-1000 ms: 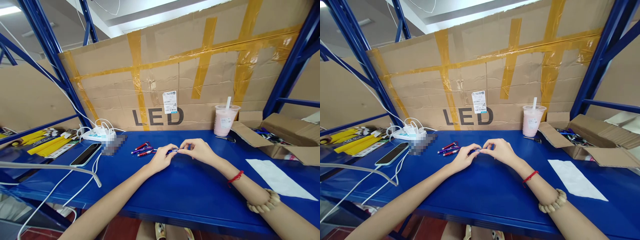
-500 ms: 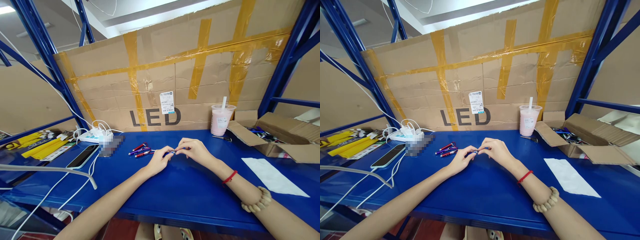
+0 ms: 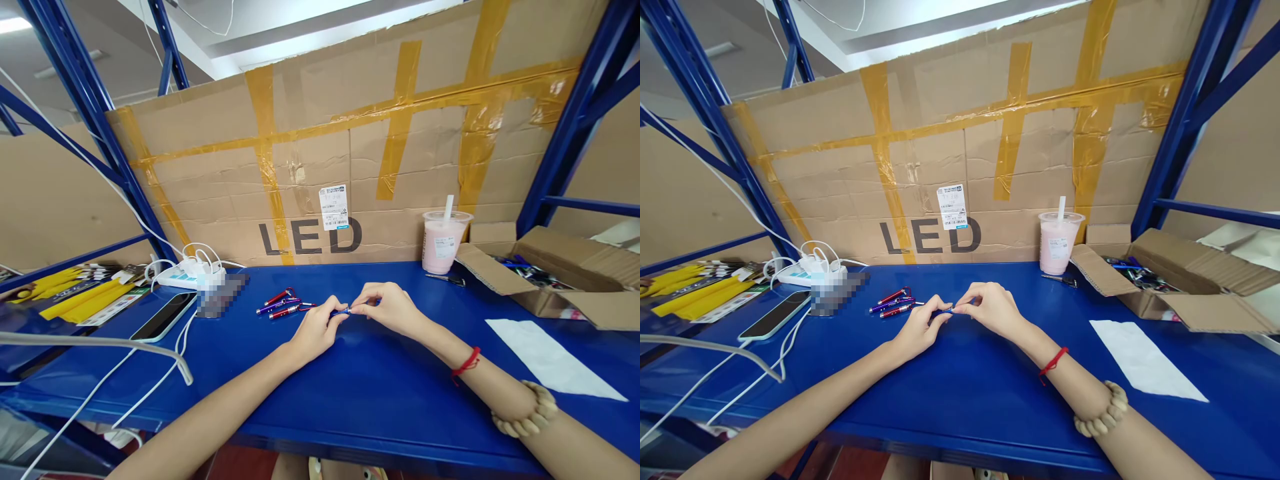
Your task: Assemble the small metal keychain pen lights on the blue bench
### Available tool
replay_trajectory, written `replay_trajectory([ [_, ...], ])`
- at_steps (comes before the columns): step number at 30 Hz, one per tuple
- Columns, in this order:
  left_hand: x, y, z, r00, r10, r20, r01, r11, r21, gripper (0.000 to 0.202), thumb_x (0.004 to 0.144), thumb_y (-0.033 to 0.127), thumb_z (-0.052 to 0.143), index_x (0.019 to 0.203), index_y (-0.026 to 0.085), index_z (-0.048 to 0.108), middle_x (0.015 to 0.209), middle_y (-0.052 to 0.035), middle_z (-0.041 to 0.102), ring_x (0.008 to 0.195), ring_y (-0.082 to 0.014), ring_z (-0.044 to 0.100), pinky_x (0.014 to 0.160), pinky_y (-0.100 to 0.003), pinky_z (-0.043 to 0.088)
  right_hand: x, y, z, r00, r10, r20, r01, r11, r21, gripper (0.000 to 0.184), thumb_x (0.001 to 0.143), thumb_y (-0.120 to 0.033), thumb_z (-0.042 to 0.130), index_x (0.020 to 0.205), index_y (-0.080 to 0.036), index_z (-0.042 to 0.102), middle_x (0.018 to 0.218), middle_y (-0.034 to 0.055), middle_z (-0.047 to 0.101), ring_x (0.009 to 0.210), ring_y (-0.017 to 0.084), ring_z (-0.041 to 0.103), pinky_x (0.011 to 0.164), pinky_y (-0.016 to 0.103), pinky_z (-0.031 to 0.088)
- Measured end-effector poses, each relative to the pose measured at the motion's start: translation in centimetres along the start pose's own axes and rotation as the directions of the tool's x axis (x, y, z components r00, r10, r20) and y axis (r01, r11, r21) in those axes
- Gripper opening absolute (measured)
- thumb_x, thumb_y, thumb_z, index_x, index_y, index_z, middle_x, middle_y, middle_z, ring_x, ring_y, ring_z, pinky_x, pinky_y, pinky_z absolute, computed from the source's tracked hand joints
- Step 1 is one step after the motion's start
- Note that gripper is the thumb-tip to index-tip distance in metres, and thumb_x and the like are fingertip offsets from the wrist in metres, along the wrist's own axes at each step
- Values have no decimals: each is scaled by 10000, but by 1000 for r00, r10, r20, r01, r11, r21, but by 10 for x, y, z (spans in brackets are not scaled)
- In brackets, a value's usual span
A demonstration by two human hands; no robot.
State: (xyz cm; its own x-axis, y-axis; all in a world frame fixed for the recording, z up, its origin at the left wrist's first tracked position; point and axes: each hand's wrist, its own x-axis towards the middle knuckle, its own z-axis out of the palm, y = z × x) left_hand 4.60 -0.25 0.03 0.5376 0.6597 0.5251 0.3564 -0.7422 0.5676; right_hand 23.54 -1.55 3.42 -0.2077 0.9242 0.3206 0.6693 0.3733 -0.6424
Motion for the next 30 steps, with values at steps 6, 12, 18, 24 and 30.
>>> replay_trajectory([
  [6,2,-2,-1,996,92,-23,-90,994,58,129,878,241,434,793,154,476,835,-60,620,783,-152,602,704,-245,459,4,6,2,985,76,153,-103,978,182,291,680,-414,641,755,-144,717,727,51,630,570,108,548,545,217,410],
  [12,3,-2,-2,993,99,-60,-95,993,70,113,879,241,450,819,158,498,864,-54,631,787,-149,608,705,-245,470,3,1,1,975,123,187,-179,932,316,399,618,-465,678,753,-90,693,672,67,615,511,97,515,436,194,382],
  [18,4,-2,-1,991,91,-94,-87,995,48,110,881,274,465,877,167,488,918,-47,639,791,-143,620,689,-234,485,4,-7,-5,965,173,197,-233,911,341,464,556,-511,716,751,-91,691,630,60,597,512,90,506,425,178,369],
  [24,3,0,-2,991,87,-106,-80,994,68,128,889,298,464,899,173,491,945,-44,643,808,-145,626,667,-224,480,4,-11,-11,967,160,197,-224,904,365,475,525,-504,740,741,-86,681,605,50,581,502,86,498,426,176,367],
  [30,3,7,-4,1000,-25,-8,25,998,59,169,910,314,416,1021,190,449,993,-40,627,868,-157,616,690,-241,465,4,-4,-7,969,148,197,-211,911,354,496,545,-535,716,753,-86,682,592,52,576,494,84,486,431,181,364],
])
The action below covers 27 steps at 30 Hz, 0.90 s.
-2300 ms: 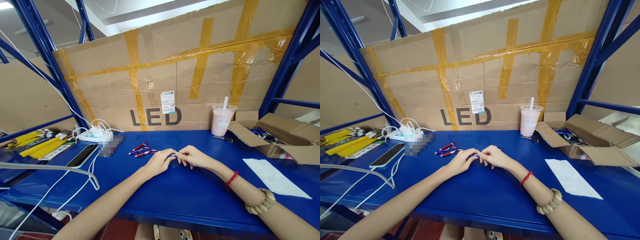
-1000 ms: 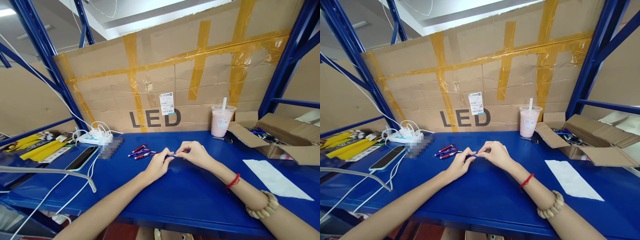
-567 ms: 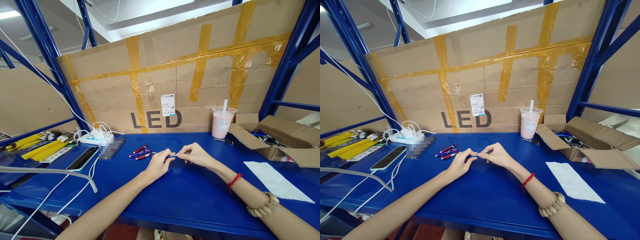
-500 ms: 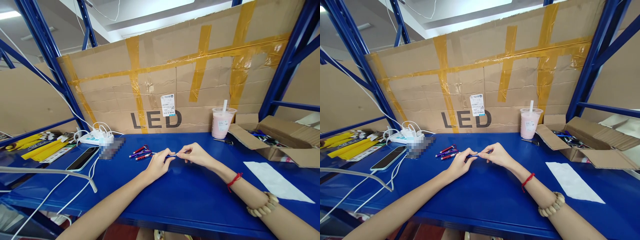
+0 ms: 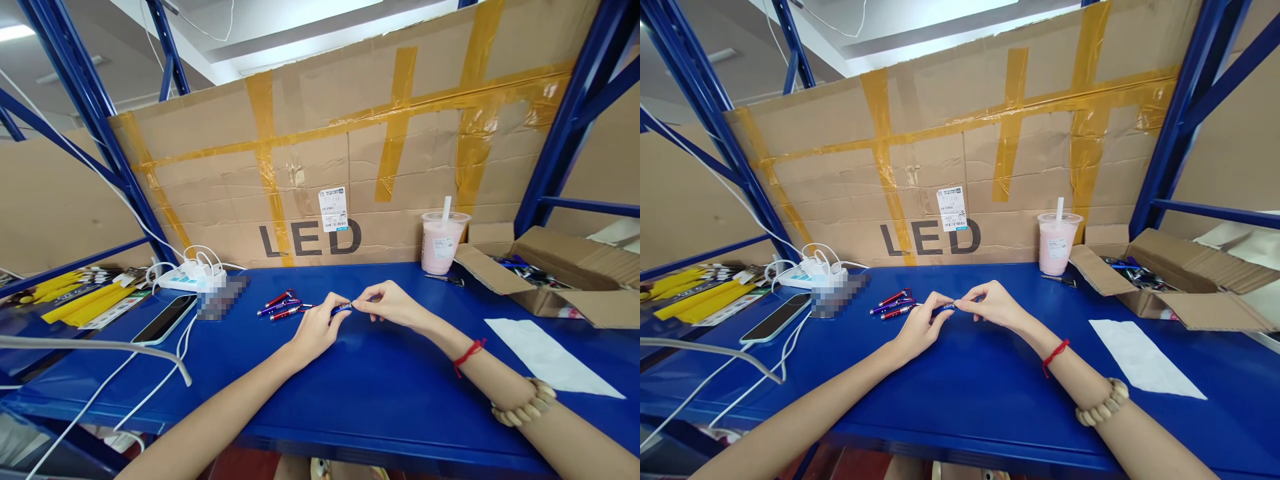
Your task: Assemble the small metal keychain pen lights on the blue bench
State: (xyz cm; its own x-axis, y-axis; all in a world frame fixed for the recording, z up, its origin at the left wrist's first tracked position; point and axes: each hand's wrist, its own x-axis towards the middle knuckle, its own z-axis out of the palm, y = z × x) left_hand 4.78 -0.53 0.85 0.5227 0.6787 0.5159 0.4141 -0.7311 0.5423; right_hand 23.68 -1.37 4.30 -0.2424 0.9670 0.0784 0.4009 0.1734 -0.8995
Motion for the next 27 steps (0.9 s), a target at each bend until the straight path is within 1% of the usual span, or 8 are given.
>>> replay_trajectory([
  [3,1,6,0,999,-9,44,8,1000,17,201,936,302,357,1083,188,431,989,-43,598,878,-153,583,751,-262,443,1,2,-2,1000,-26,-10,26,1000,2,472,585,-526,693,762,-89,683,609,55,582,499,79,484,437,178,363],
  [6,1,9,0,996,27,85,-31,998,49,245,960,292,265,1016,168,469,989,-63,566,903,-158,544,786,-274,418,1,1,-3,997,-72,-5,72,997,-4,425,608,-493,681,744,-91,682,637,59,598,496,81,496,435,182,365],
  [8,0,9,0,992,47,113,-53,997,51,289,967,288,225,958,157,482,945,-64,558,872,-153,532,781,-271,412,0,1,-3,996,-87,4,87,996,-16,384,609,-457,681,720,-90,677,637,57,601,483,82,498,428,186,363],
  [13,-3,2,1,986,110,128,-123,987,101,259,953,252,275,970,145,510,899,-59,571,817,-149,528,750,-263,414,0,8,-1,991,-118,57,123,989,-80,299,640,-390,660,707,-99,678,681,52,614,477,83,519,468,201,400],
  [18,-5,-5,1,974,211,78,-223,956,192,258,942,218,312,970,133,553,852,-64,588,781,-157,526,727,-269,420,1,14,2,982,-184,38,188,972,-142,284,662,-401,656,715,-125,697,772,52,608,490,84,545,487,209,410],
  [21,-3,-5,0,966,259,4,-252,939,234,254,935,206,343,964,125,582,806,-63,587,733,-151,513,685,-263,417,0,12,4,982,-187,6,187,979,-83,312,657,-421,663,700,-113,690,770,59,598,469,82,536,469,212,406],
  [24,0,-3,-2,947,318,-41,-297,920,257,230,922,189,388,947,134,610,743,-47,580,680,-141,482,647,-255,403,0,8,6,986,-169,10,169,985,-13,357,639,-445,669,687,-92,679,754,68,590,446,81,520,446,216,402],
  [27,2,-2,-3,926,367,-90,-337,910,243,203,904,157,433,969,142,624,764,-33,601,679,-132,476,649,-251,399,-1,7,7,989,-148,7,148,989,20,391,637,-466,662,701,-81,680,738,67,584,441,78,509,427,213,398],
])
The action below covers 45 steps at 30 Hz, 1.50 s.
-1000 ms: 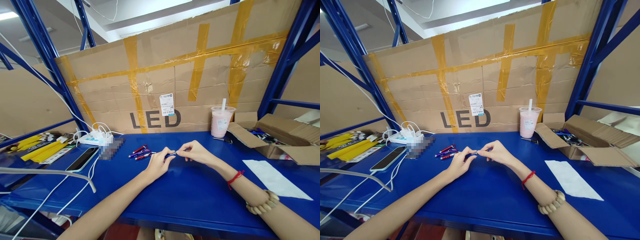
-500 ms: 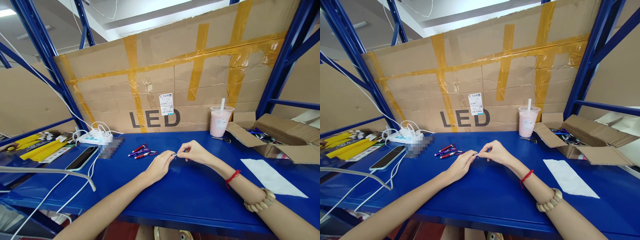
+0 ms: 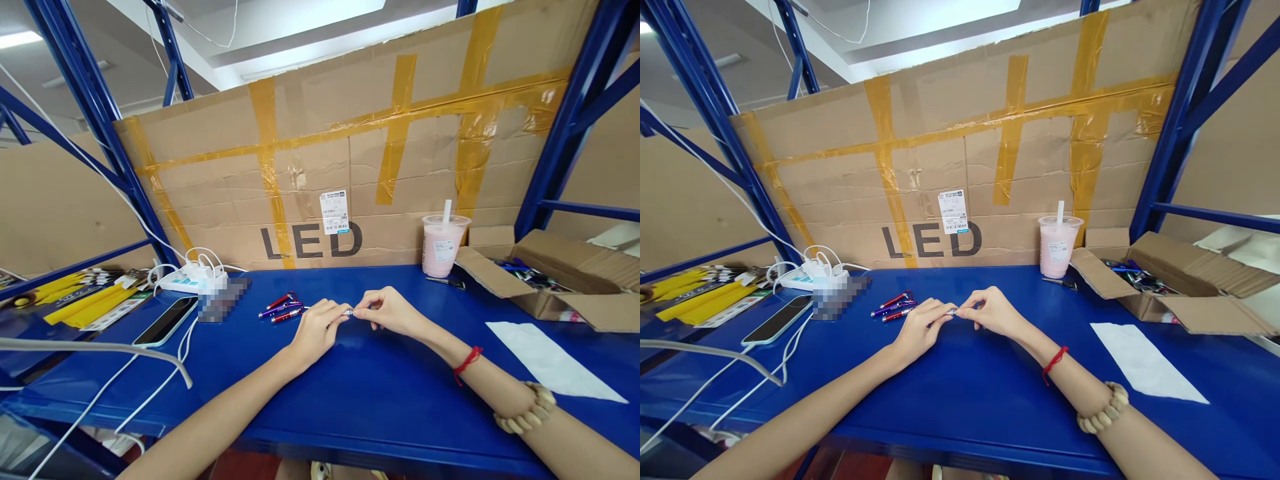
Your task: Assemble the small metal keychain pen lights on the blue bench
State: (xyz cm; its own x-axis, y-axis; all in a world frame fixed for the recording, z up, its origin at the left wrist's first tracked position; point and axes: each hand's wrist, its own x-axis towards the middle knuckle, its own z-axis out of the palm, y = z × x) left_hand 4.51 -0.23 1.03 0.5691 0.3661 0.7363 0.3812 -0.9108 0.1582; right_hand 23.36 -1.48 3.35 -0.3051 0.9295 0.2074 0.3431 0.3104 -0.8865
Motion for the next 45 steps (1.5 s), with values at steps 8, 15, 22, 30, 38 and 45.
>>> replay_trajectory([
  [8,-1,-7,3,997,32,-66,-33,999,-18,228,890,167,474,1047,155,640,815,-20,640,673,-127,457,648,-245,403,2,5,-1,989,151,-7,-151,988,-45,447,623,-505,675,768,-82,675,634,59,583,465,85,485,414,195,375],
  [15,1,-8,2,998,-50,-37,48,997,-55,225,878,176,492,1028,166,659,819,-13,650,687,-131,475,666,-249,401,4,4,-1,978,208,-6,-208,978,-5,431,603,-478,705,774,-84,673,545,26,539,461,65,456,423,169,365],
  [22,2,-7,5,965,-262,6,260,957,-129,241,880,190,473,1027,213,663,802,-21,616,742,-139,504,689,-253,391,7,3,4,982,172,-78,-167,984,67,434,574,-488,721,742,-91,667,635,36,578,446,60,462,396,172,342],
  [30,8,-4,5,920,-391,18,384,894,-232,217,872,210,470,968,172,661,768,-33,622,753,-148,539,711,-259,410,7,12,-1,958,-164,-234,94,954,-285,375,692,-506,654,847,-166,682,796,40,615,484,75,508,494,218,399],
  [38,7,-4,8,885,-464,35,452,839,-303,226,865,233,462,947,143,652,848,-49,638,708,-130,558,647,-235,418,6,17,-6,872,-450,-191,332,832,-445,227,768,-420,626,869,-233,707,886,21,587,528,47,491,535,203,415],
  [45,9,0,6,881,-469,59,462,827,-320,236,856,238,457,921,120,651,761,-46,609,649,-112,535,566,-205,385,5,18,-7,833,-539,-126,394,737,-549,177,824,-354,579,896,-264,713,855,5,585,583,48,518,557,186,404],
])
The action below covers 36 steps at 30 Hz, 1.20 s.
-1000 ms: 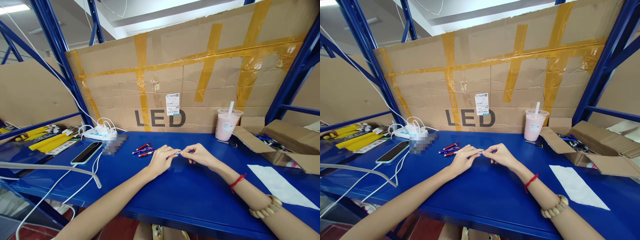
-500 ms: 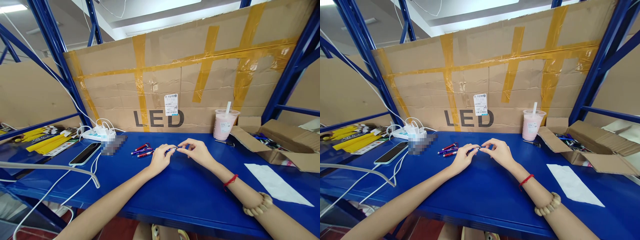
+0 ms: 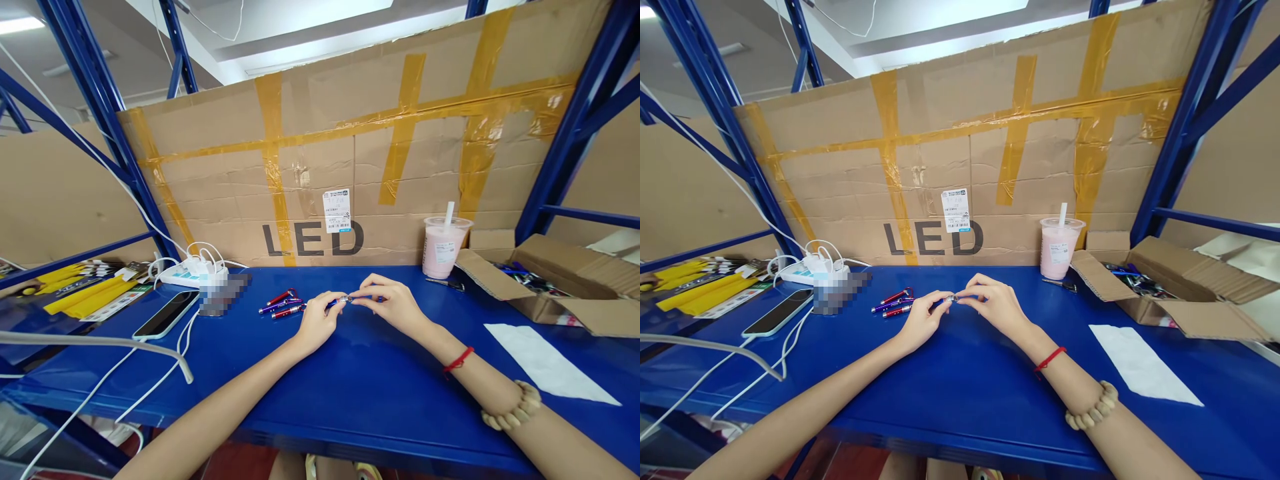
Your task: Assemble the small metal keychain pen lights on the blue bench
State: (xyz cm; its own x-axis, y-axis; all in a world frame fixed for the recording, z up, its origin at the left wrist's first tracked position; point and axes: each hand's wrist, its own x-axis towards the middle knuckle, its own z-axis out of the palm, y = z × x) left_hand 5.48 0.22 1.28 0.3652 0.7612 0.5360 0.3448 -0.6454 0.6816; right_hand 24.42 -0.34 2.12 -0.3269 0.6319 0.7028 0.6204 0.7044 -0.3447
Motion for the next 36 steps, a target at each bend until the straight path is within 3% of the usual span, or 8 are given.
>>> replay_trajectory([
  [5,-3,5,-1,998,-38,51,41,997,-68,276,854,284,455,921,108,657,719,-46,596,625,-111,517,531,-199,365,2,-2,-5,995,-99,20,100,991,-86,201,852,-334,541,866,-249,722,838,26,595,673,79,546,604,198,403],
  [13,-6,8,-3,983,-89,162,102,992,-76,272,851,287,446,867,106,648,648,-27,559,595,-100,479,548,-194,364,0,-6,-6,992,-114,49,118,990,-78,222,855,-332,535,791,-224,719,827,23,597,628,62,530,568,189,378],
  [19,-9,7,-3,986,-48,160,67,991,-114,227,838,272,471,890,110,621,703,-23,576,629,-100,521,581,-192,392,1,-9,-7,995,-67,70,67,998,1,220,840,-345,556,755,-204,702,805,20,595,636,69,525,600,193,387],
  [25,-12,4,-1,987,-29,158,48,992,-116,173,838,260,461,863,122,561,748,-26,589,629,-97,517,552,-186,387,3,-12,-5,979,141,149,-160,979,124,186,760,-360,630,694,-200,697,756,29,601,615,91,512,548,211,364],
  [29,-13,4,-2,992,2,126,9,996,-85,131,823,251,477,801,125,507,733,-23,586,603,-91,496,500,-171,357,4,-12,-3,904,333,269,-404,872,277,248,692,-406,653,692,-160,682,780,38,597,479,66,484,458,212,370],
  [33,-12,4,-2,989,76,126,-72,997,-42,108,829,229,481,808,130,517,750,-25,597,650,-104,525,537,-181,383,5,-13,-3,833,393,389,-534,756,379,328,610,-440,689,659,-119,645,736,49,593,437,68,476,417,209,372],
  [36,-12,2,-2,987,130,89,-130,991,-11,105,842,220,486,822,132,541,781,-29,608,696,-114,549,619,-205,422,6,-14,-2,779,435,452,-612,685,396,384,564,-459,722,656,-104,610,592,24,551,419,70,453,418,203,354],
])
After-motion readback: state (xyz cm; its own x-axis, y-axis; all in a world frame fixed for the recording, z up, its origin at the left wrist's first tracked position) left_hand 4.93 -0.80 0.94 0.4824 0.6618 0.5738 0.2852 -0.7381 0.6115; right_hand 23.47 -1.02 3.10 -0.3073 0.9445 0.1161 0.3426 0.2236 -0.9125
